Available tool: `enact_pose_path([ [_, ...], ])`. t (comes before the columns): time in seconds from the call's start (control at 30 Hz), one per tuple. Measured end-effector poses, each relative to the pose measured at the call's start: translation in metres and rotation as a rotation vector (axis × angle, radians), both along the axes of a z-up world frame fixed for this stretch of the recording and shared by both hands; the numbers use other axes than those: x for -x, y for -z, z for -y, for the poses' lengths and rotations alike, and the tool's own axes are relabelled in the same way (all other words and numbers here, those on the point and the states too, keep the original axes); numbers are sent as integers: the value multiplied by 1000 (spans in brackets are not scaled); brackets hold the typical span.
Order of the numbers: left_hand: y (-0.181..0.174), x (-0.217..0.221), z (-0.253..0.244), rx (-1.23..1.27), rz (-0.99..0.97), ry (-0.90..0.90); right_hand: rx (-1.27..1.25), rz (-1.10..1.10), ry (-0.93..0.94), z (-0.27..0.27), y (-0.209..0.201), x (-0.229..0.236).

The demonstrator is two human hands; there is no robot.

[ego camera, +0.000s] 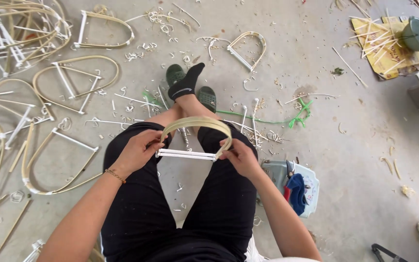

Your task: The recorder is assembling and wrapping rattan or bamboo components for furniture manufacturing.

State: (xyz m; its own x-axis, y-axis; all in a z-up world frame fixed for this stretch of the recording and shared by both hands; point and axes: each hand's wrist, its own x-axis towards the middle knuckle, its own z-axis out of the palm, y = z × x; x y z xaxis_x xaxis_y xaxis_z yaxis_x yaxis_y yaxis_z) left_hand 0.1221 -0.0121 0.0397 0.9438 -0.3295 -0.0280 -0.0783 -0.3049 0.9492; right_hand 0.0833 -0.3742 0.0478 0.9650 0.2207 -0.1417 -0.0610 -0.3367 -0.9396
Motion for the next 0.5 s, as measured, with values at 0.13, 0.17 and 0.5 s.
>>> enact_pose_path([
  [0.13, 76, 20, -16, -259, 183, 3, 254, -12, -121, -9, 19, 0],
  [0.17, 77, 26, -17, -259, 168, 2, 252, -26, -126, -9, 20, 0],
  [0.5, 66, 61, -25, -608, 302, -36, 718, 374, -352, -26, 20, 18],
])
